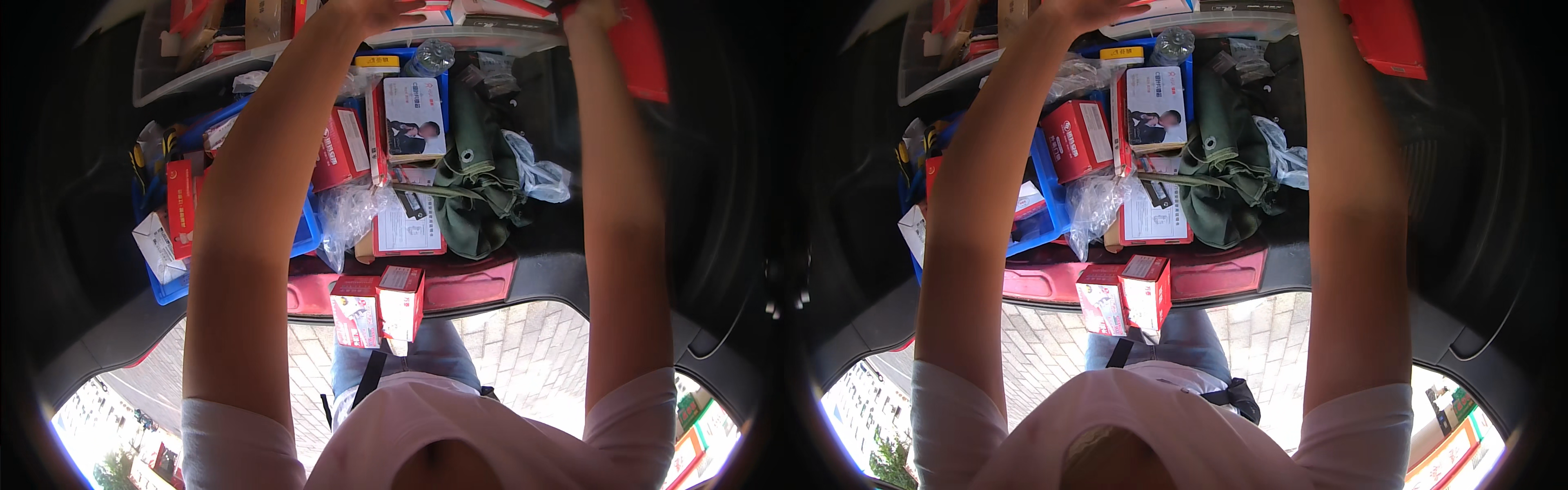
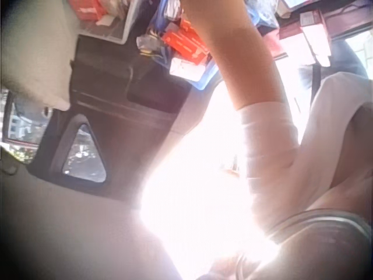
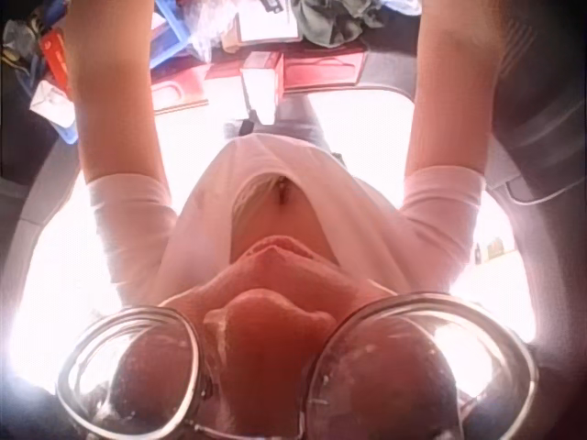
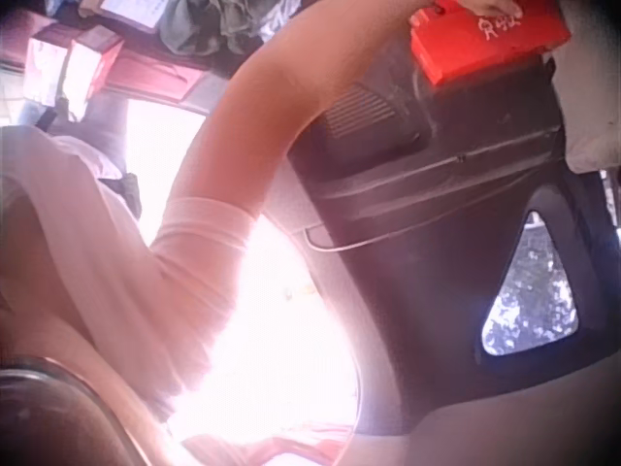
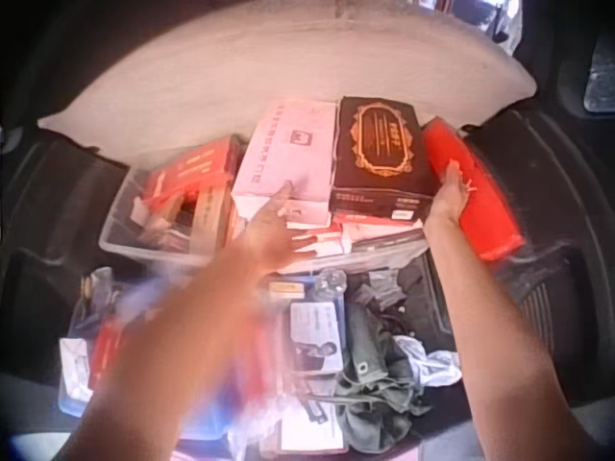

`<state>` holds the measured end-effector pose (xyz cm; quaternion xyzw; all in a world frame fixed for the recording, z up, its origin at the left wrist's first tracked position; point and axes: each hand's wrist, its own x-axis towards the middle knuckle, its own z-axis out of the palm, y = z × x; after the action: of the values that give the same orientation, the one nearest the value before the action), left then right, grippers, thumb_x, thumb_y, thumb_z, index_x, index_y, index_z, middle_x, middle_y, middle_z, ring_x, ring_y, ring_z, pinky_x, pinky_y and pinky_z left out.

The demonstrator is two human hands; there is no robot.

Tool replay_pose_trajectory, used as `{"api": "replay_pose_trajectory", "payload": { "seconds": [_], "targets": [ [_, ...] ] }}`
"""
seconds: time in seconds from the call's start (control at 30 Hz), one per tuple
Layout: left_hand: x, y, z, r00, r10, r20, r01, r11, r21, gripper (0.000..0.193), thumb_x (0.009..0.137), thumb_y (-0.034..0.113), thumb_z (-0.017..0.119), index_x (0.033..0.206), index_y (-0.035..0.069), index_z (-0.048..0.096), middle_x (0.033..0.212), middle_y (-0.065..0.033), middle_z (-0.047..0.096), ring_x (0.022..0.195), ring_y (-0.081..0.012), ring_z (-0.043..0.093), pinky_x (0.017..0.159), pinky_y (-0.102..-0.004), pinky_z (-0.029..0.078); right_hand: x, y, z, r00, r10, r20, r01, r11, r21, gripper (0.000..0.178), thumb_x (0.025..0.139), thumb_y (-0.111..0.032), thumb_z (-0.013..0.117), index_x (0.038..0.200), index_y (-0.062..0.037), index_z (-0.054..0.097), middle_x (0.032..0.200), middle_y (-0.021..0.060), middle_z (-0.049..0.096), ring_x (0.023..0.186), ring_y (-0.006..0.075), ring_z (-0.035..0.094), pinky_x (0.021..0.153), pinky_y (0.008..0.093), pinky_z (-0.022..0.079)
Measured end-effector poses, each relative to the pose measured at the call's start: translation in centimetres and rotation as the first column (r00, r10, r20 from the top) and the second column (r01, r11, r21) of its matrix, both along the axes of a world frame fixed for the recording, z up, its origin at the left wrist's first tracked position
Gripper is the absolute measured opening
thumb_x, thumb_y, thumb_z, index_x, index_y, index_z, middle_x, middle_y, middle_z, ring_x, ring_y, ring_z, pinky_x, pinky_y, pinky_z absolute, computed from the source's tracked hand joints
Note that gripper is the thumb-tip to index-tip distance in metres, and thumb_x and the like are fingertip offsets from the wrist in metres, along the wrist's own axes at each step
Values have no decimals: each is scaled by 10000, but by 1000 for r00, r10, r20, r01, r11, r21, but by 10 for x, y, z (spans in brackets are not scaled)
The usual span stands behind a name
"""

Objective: The person organizes various items in the trunk of a red car. They move red boxes, blue crates, and plastic bags, then retrieve a small plastic bag containing keys and place it inside the car's passenger seat area before returning to the trunk to continue sorting.

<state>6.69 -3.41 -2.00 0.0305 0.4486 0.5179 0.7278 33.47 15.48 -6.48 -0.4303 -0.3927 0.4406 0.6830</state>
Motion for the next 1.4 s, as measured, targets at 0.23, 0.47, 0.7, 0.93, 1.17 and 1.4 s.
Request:
{"api": "replay_pose_trajectory", "payload": {
  "seconds": [0.23,0.47,0.7,0.93,1.17,1.4],
  "targets": [
    [4,-238,16,892,32,-452,-67,996,-62,523,880,278,552,1321,44,397,1340,-123,420,1210,-263,444,1004,-417,339,-41,-325,-80,608,616,501,-106,688,-718,926,637,-470,758,1346,-53,334,1223,245,469,1101,336,498,913,393,410],
    [48,-426,12,860,21,-510,-142,970,-199,507,890,247,541,1333,54,389,1339,-135,418,1151,-248,491,970,-412,380,-96,-359,-86,134,809,573,87,566,-820,1047,587,-650,689,1419,-224,216,1336,234,297,1224,432,342,926,489,396],
    [42,-489,23,822,-17,-569,-131,967,-218,455,873,168,575,1275,3,443,1260,-115,492,1039,-202,553,887,-330,433,24,-368,-127,49,465,884,17,885,-466,848,639,-459,741,1326,-143,354,1343,191,363,1207,401,392,955,458,378],
    [59,-491,5,804,-100,-586,-31,977,-210,401,886,161,564,1232,-22,476,1191,-123,547,1035,-194,551,878,-303,436,83,-373,-161,529,521,670,244,663,-708,565,633,-320,727,1092,-35,561,1028,202,614,984,366,580,861,435,450],
    [73,-495,-33,99,-268,-958,266,935,-234,380,835,188,592,1161,5,525,1115,-157,558,1069,-319,499,893,-387,401,91,-478,-65,827,374,420,-1,747,-665,159,801,-85,626,931,-13,570,840,67,652,766,169,628,676,288,493],
    [96,-558,-72,726,-199,-658,44,969,-245,541,847,190,630,1276,-24,380,1043,-117,575,975,-184,544,843,-305,430,57,-583,-82,488,639,595,-122,724,-679,383,801,-286,642,1030,13,571,971,182,623,889,327,613,793,400,490]
  ]
}}
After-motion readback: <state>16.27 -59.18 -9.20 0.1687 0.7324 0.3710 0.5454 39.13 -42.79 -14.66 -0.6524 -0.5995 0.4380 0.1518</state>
